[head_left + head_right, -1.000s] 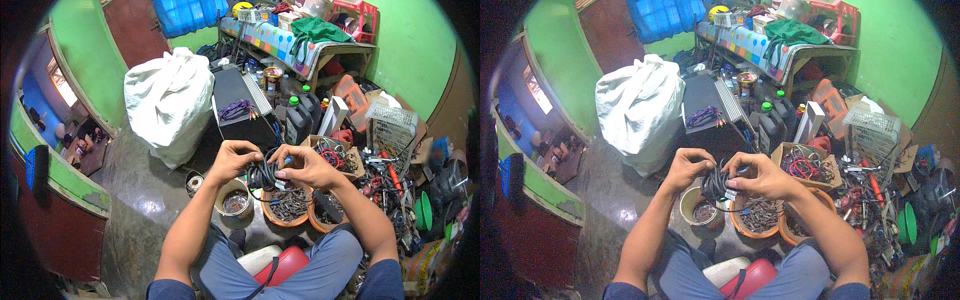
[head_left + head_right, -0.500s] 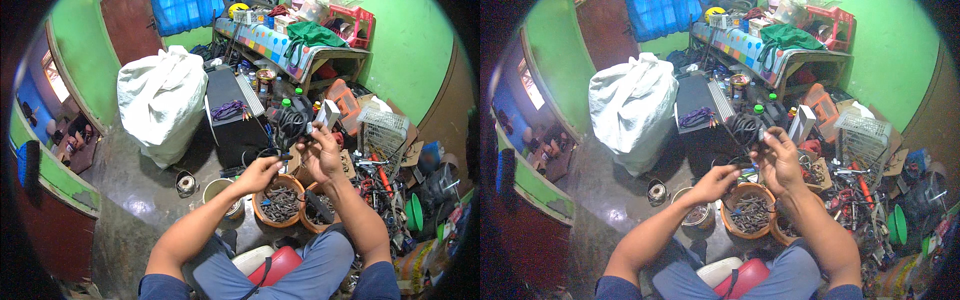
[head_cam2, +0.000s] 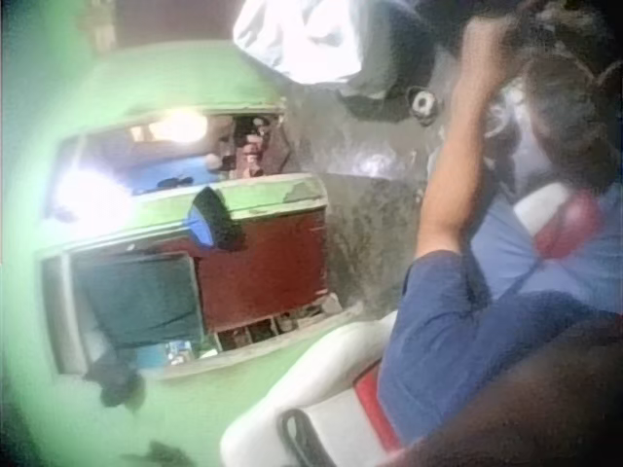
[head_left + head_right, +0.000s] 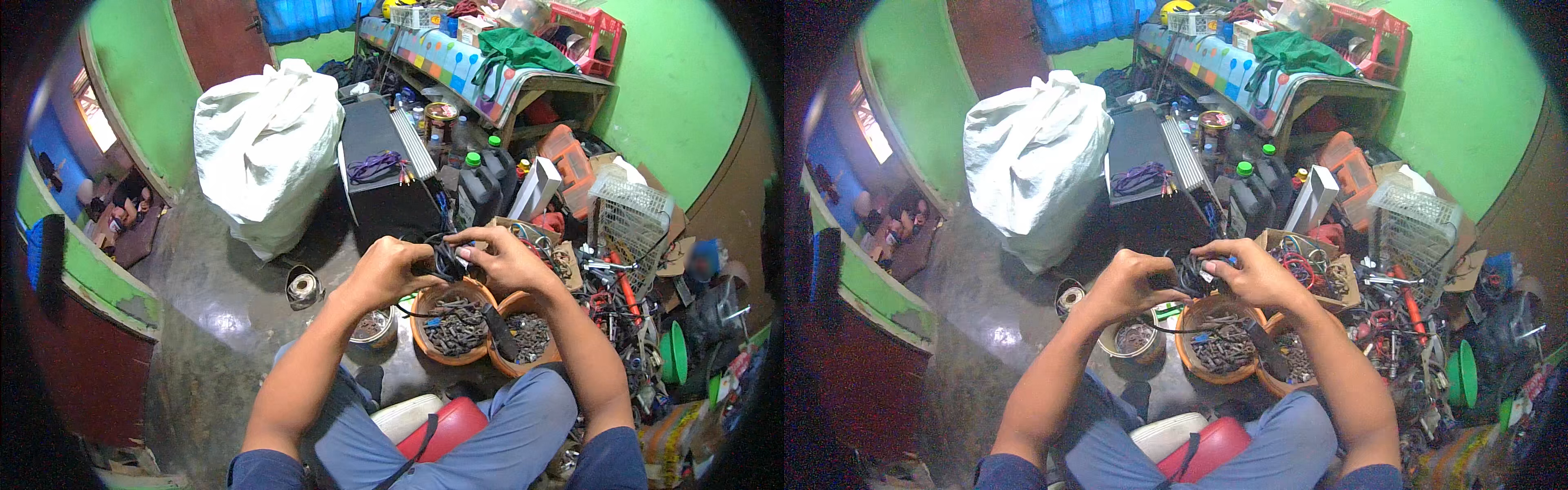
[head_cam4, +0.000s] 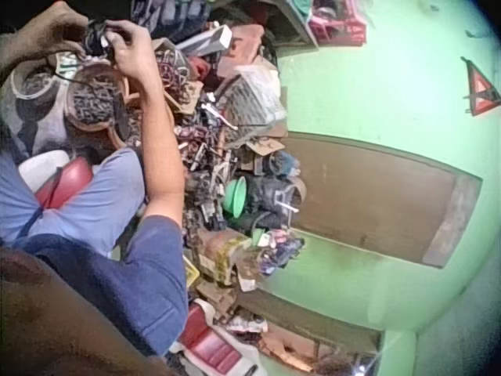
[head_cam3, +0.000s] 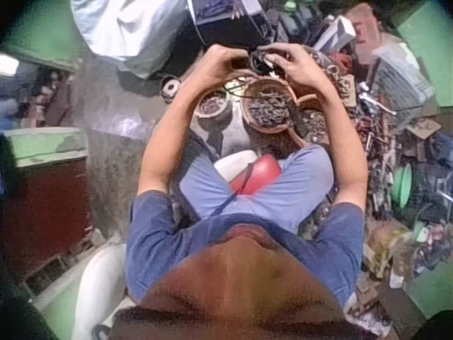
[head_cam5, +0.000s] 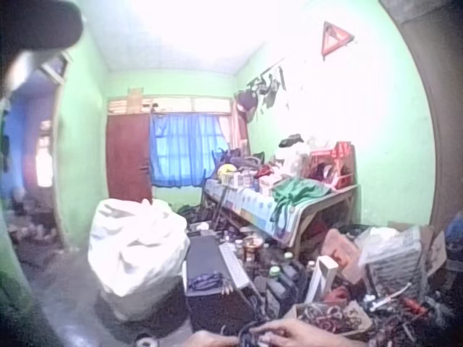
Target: The person handles a bundle of wires and a small black electronic device. They untangle the wires and examine the device's housing.
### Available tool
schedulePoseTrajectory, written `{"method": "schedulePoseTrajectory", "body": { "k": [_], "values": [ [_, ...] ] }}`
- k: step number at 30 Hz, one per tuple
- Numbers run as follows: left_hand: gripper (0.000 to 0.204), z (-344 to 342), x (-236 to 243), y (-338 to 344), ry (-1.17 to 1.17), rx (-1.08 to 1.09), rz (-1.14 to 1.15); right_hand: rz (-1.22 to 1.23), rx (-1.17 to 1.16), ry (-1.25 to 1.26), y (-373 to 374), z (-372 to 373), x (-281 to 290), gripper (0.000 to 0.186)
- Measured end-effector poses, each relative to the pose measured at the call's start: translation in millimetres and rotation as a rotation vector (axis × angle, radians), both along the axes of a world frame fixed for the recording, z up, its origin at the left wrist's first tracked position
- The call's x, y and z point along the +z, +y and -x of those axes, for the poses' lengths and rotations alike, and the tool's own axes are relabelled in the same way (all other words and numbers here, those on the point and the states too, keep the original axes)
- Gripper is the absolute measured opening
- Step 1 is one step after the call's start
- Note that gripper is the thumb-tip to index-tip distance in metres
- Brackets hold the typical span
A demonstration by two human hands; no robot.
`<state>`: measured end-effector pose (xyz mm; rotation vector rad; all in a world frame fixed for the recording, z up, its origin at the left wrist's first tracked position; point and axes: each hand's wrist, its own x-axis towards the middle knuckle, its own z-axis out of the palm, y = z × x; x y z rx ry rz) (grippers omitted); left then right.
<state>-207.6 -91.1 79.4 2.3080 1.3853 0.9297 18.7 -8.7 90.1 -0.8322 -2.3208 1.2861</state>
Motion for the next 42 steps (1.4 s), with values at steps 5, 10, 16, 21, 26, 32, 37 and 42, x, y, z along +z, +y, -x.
{"method": "schedulePoseTrajectory", "body": {
  "k": [5, 10, 16, 21, 26, 32, 37, 42],
  "values": [
    [0.043, 8.3, 2.8, 4.1, -0.139, -0.007, 0.014, 0.339, 0.3, 0.039, 1.0, -3.9, -5.3, 0.029],
    [0.027, -1.0, 9.7, 14.0, -0.631, -0.115, 0.249, 0.752, 0.396, 0.297, -16.3, -9.0, 0.0, 0.025],
    [0.011, -25.8, 6.4, 11.5, -0.974, -0.03, 0.379, 0.891, 0.205, 0.812, -14.6, -9.5, -0.6, 0.028],
    [0.033, -20.7, -24.1, 16.2, -0.638, -0.203, 0.636, 0.668, -0.121, 1.101, -11.6, -11.7, 18.2, 0.034],
    [0.024, -28.5, -17.9, 17.3, -0.278, -0.027, 0.168, 0.133, -0.442, 0.989, 14.8, -37.6, 10.3, 0.026],
    [0.014, -19.1, -11.6, 12.0, -0.133, 0.052, -0.153, -0.688, -0.427, 0.254, -0.2, -1.7, -9.2, 0.027],
    [0.02, -4.5, -3.5, 8.5, -0.239, -0.028, -0.103, -0.294, 0.046, -0.058, -5.5, -0.6, -10.9, 0.03],
    [0.017, 1.8, 0.3, 7.6, -0.418, 0.055, 0.246, 0.278, 0.367, -0.003, -19.1, -4.2, 13.6, 0.025]
  ]
}}
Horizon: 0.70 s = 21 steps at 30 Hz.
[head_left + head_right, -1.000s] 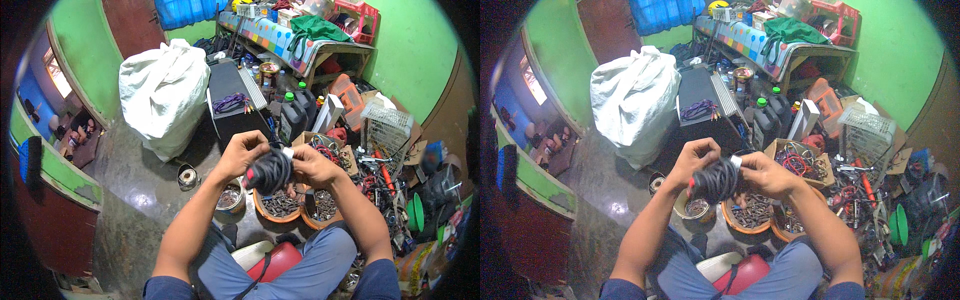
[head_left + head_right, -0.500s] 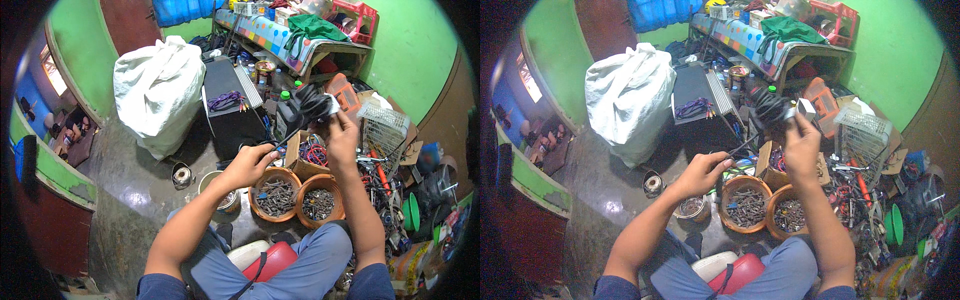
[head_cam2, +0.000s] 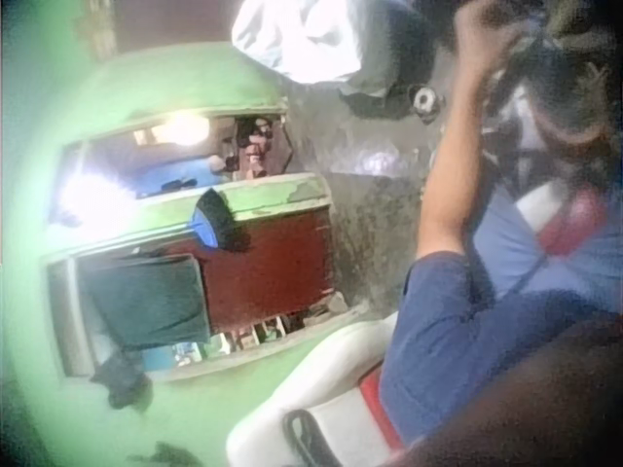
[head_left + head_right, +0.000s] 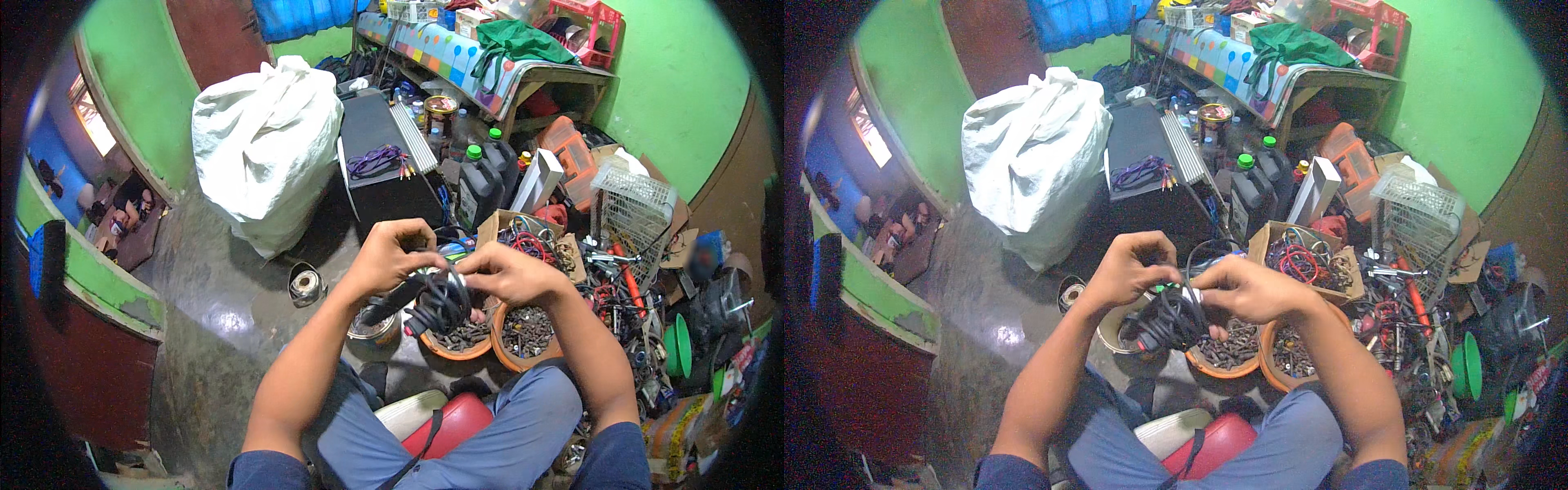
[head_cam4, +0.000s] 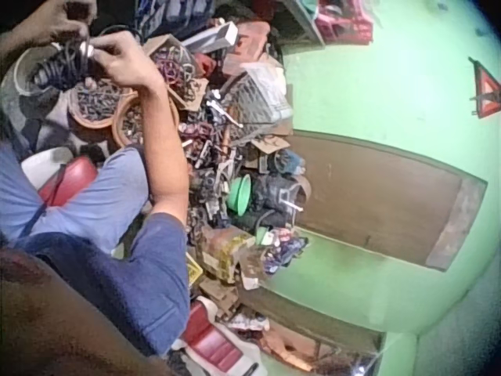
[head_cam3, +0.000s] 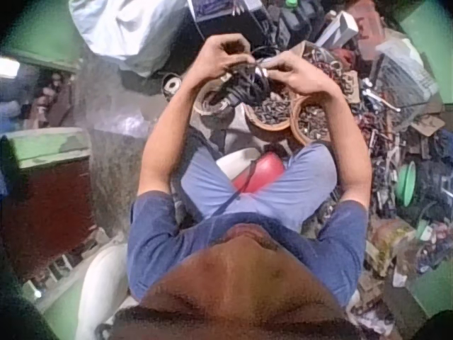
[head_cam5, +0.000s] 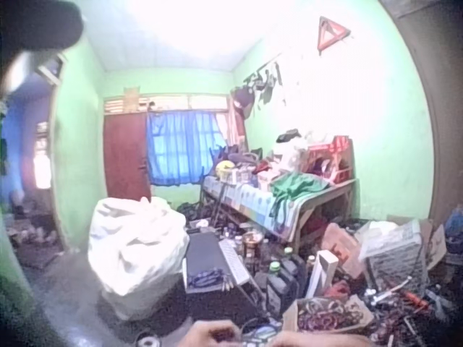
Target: The person handles a bundle of wires and a small black electronic device. They untangle the wires and examine the device's housing.
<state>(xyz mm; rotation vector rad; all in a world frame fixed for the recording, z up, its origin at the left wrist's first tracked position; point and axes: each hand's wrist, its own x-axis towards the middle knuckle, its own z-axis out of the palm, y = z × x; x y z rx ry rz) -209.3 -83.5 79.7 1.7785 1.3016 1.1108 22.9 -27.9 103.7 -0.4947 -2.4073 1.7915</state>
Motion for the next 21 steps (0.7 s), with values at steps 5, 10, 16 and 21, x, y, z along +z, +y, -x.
{"method": "schedulePoseTrajectory", "body": {
  "k": [5, 10, 16, 21],
  "values": [
    [0.018, -5.2, -1.2, 9.0, -0.282, -0.051, 0.081, 0.116, -0.284, 0.261, -0.3, -9.6, 9.0, 0.032],
    [0.024, -6.1, -14.8, 17.4, -0.046, -0.149, 0.215, 0.391, -0.455, 0.707, 0.8, -21.4, 15.6, 0.03],
    [0.034, -16.3, -21.2, 17.3, 0.151, -0.131, 0.003, 0.036, -0.981, 0.742, 27.5, -5.7, -21.0, 0.027],
    [0.039, -18.4, -27.9, 21.7, 0.044, -0.056, 0.023, -0.537, -1.109, 0.444, 27.3, 0.7, -31.6, 0.027]
  ]
}}
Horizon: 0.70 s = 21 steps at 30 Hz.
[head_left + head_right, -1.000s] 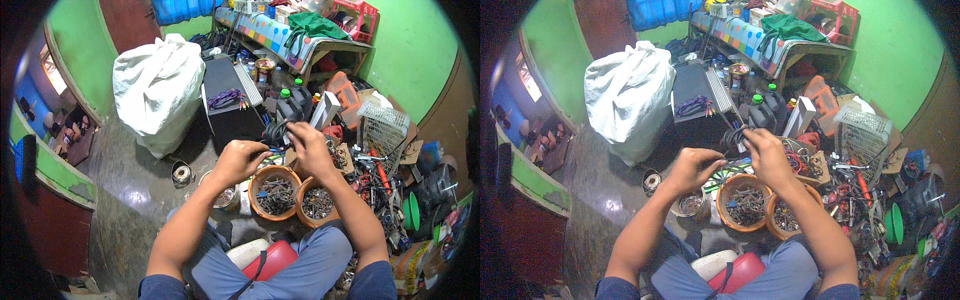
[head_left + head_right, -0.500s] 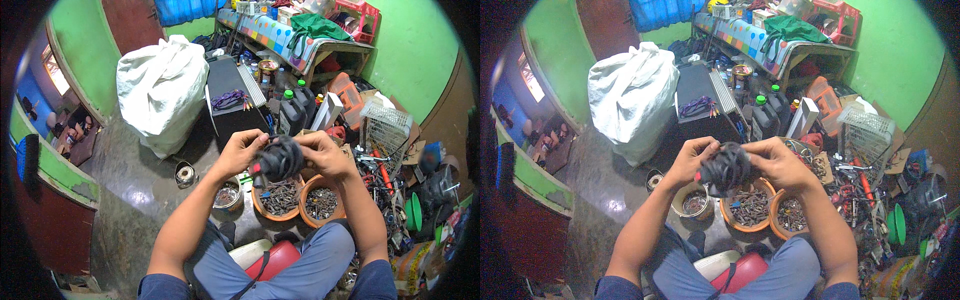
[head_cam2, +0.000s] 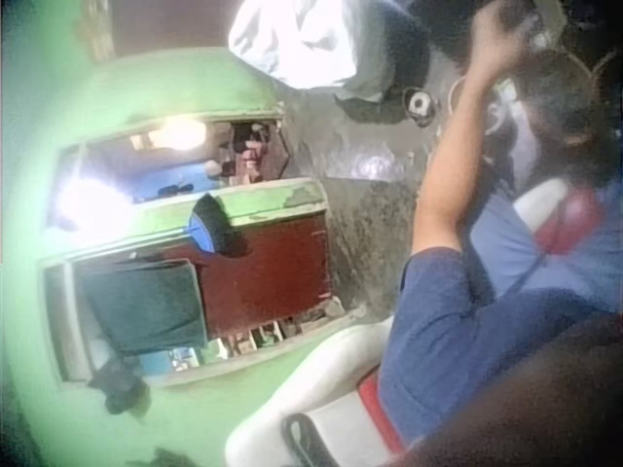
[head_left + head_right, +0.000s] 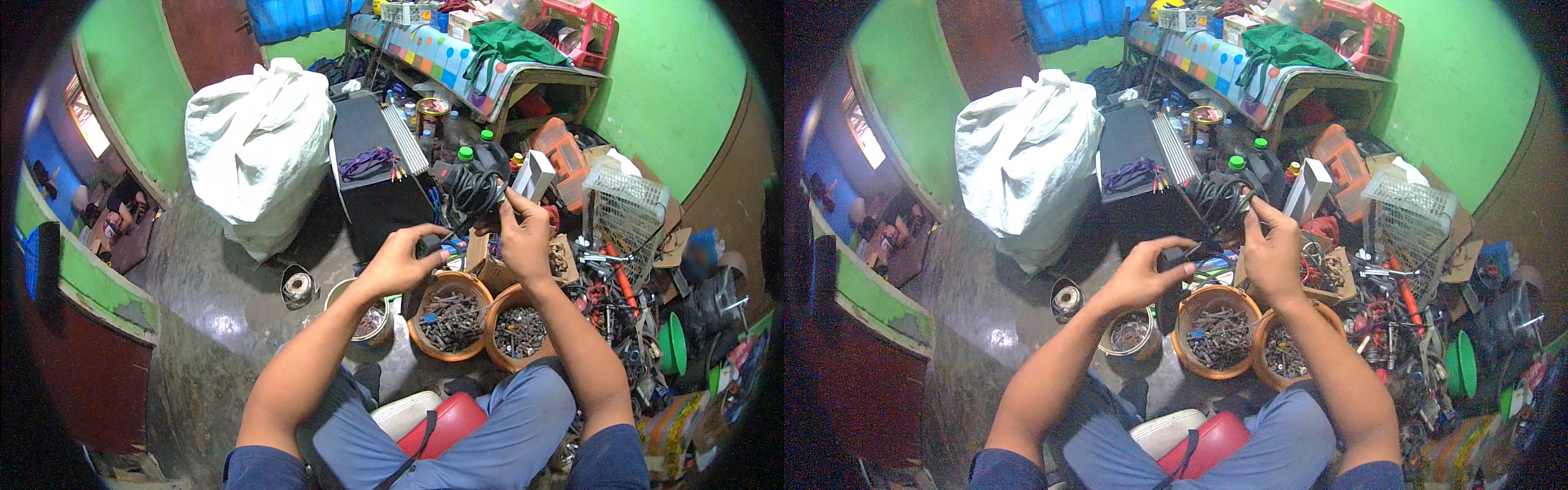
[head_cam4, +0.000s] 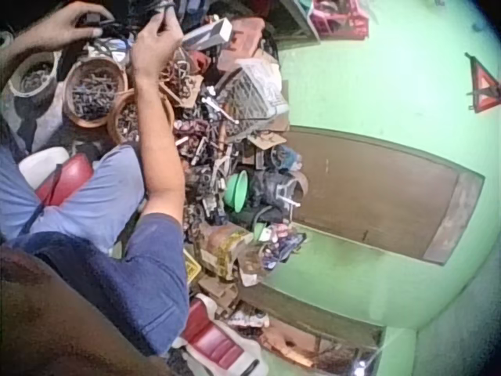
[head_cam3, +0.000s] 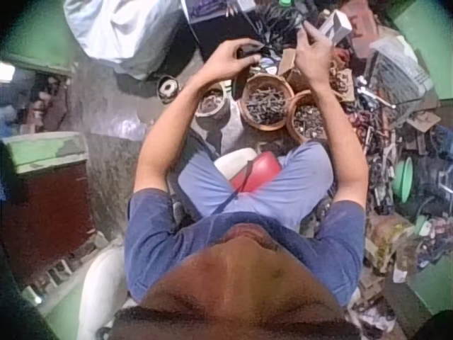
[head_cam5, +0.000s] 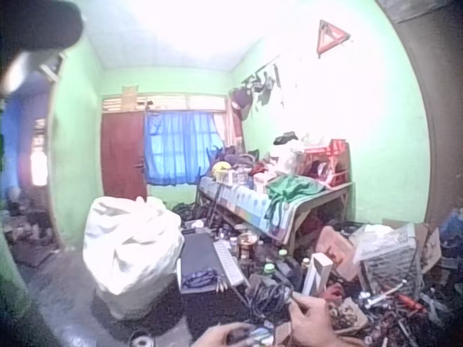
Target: The person handles a bundle of wires and a small black electronic device. They untangle the wires and examine the device's housing.
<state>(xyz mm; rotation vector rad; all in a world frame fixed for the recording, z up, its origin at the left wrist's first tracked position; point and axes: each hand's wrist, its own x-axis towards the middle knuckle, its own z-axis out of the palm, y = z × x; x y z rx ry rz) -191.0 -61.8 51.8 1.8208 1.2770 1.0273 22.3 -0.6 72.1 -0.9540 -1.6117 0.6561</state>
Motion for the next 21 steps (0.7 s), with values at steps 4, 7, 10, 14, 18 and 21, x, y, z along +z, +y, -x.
{"method": "schedulePoseTrajectory", "body": {
  "k": [4, 7, 10, 14, 18, 21],
  "values": [
    [0.037, -2.6, 17.7, -4.3, -0.466, 0.17, 0.279, -0.168, 0.027, -0.137, -8.0, 6.3, 6.7, 0.024],
    [0.053, 4.6, 17.4, -5.7, -0.728, 0.197, 0.41, -0.308, 0.06, -0.201, -12.3, 13.0, 5.9, 0.023],
    [0.061, 4.9, 12.4, -5.9, -0.789, 0.198, 0.472, -0.428, 0.127, -0.272, -13.3, 16.7, -1.3, 0.032],
    [0.056, -3.6, 7.2, -10.5, -0.704, 0.196, 0.385, -0.396, 0.262, -0.306, -22.8, 21.7, -3.6, 0.044],
    [0.057, -1.4, 4.8, -9.9, -0.784, 0.156, 0.308, -0.476, 0.315, -0.376, -27.2, 24.0, 1.7, 0.054],
    [0.059, -3.1, 15.5, -17.9, -0.809, 0.091, 0.296, -0.508, 0.3, -0.451, -29.8, 19.0, 7.6, 0.057]
  ]
}}
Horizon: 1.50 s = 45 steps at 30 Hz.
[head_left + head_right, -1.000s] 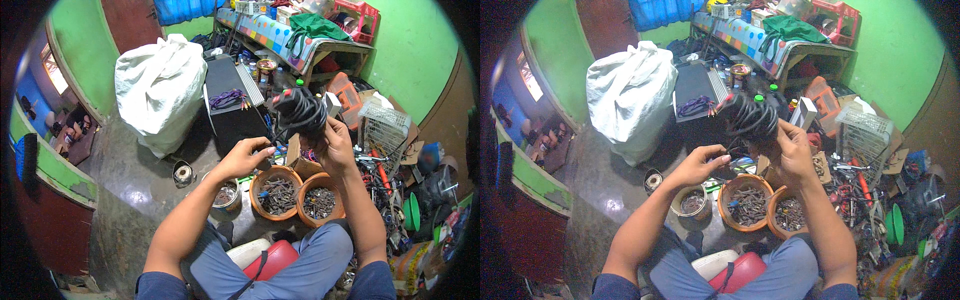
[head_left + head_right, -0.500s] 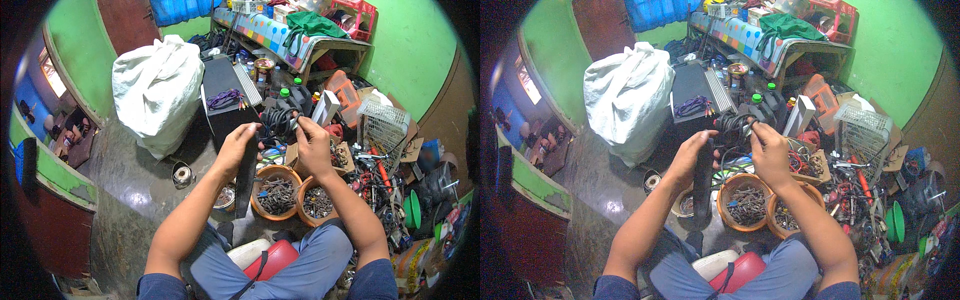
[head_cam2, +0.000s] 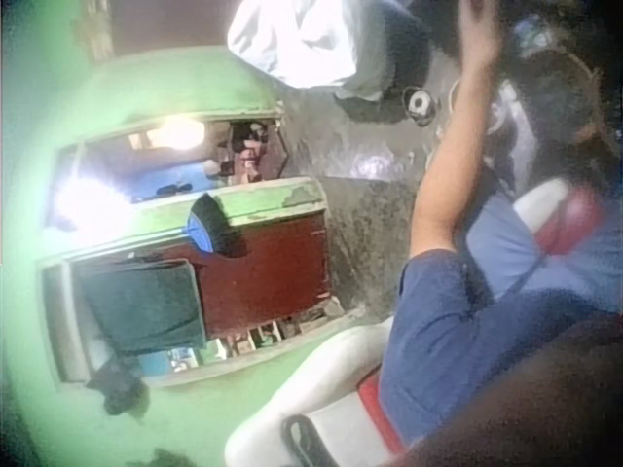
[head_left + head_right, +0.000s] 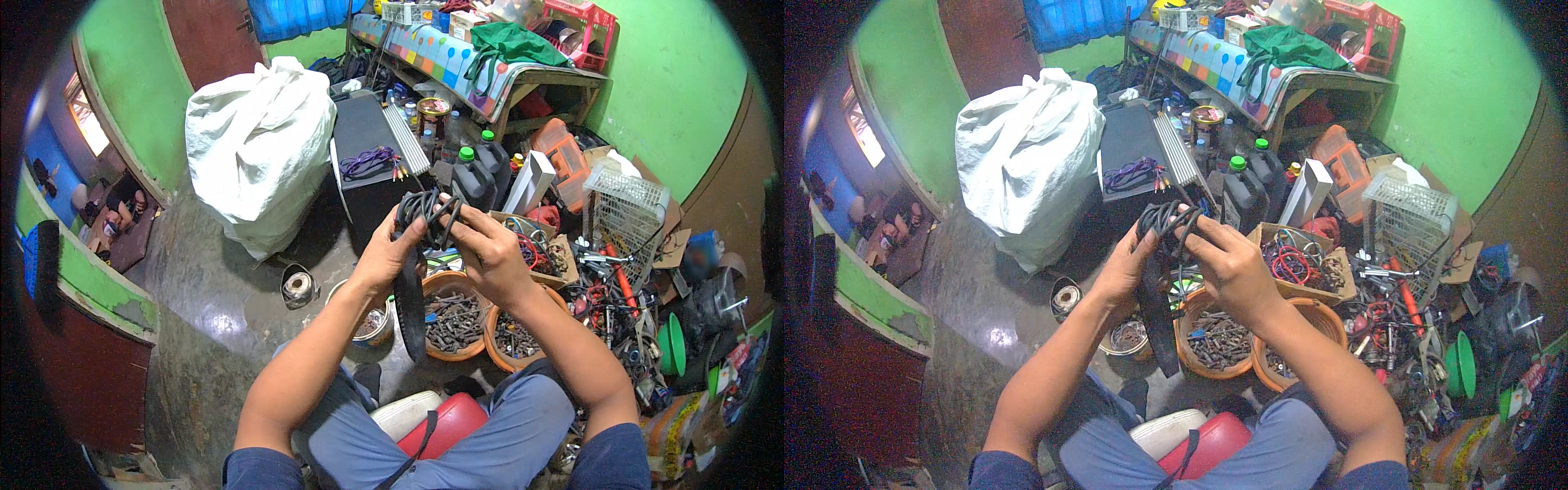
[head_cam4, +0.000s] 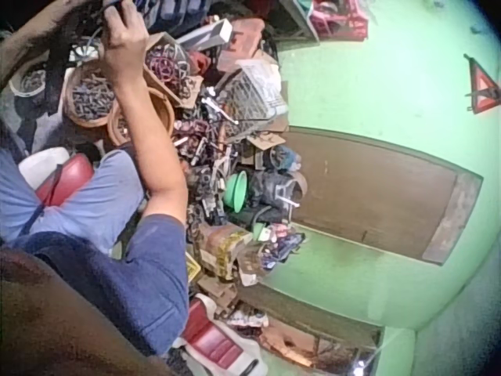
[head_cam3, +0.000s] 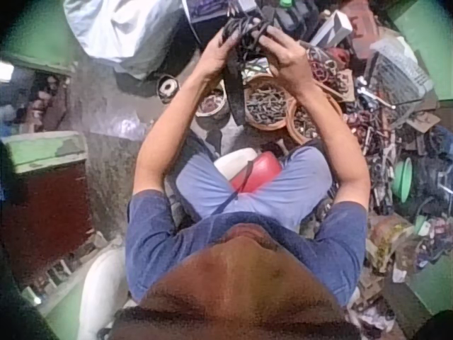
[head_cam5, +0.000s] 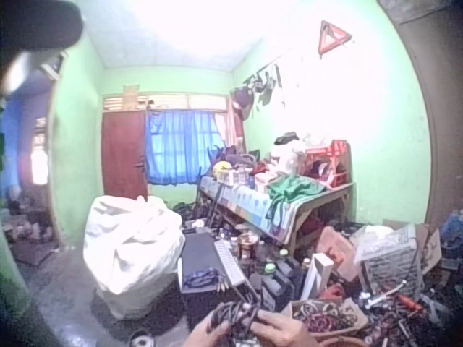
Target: The person handles a bundle of wires and a small black electronic device. They untangle the wires and examine the device's housing.
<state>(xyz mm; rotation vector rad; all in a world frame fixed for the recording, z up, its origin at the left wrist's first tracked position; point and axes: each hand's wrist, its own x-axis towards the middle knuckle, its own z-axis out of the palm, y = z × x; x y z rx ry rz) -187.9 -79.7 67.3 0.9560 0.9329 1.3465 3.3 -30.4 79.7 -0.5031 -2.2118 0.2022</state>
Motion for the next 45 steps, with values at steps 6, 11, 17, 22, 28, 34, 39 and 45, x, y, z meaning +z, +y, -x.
{"method": "schedulePoseTrajectory", "body": {
  "k": [6, 11, 17, 22, 28, 34, 39, 45],
  "values": [
    [0.063, -3.1, 6.4, -4.7, 0.069, 0.036, -0.054, -0.042, 0.039, -0.026, -2.6, -1.7, 6.8, 0.059],
    [0.047, -0.1, 9.3, -1.6, -0.108, 0.052, 0.036, 0.059, 0.06, -0.014, -5.3, 3.3, 4.3, 0.06],
    [0.042, 5.7, 8.3, -1.1, -0.043, 0.124, 0.025, 0.173, 0.124, 0.051, -10.0, 7.6, 7.1, 0.054],
    [0.036, 12.1, 4.8, 7.0, -0.139, 0.162, 0.05, 0.233, 0.099, 0.155, -7.1, 6.0, 8.3, 0.043],
    [0.036, 33.8, -13.2, 18.7, -0.565, 0.309, 0.233, 0.565, 0.076, -0.02, 6.7, -7.5, 0.5, 0.033],
    [0.053, 36.0, -25.7, 23.4, -0.665, 0.537, 0.308, 0.539, 0.278, -0.332, -2.1, 2.1, -24.9, 0.063],
    [0.048, 35.6, -21.5, 22.4, -0.679, 0.587, 0.3, 0.663, 0.258, -0.361, 1.4, 2.9, -19.8, 0.059],
    [0.049, 43.2, -27.1, 23.1, -0.689, 0.566, 0.285, 0.71, 0.284, -0.28, 3.9, 4.4, -28.5, 0.048]
  ]
}}
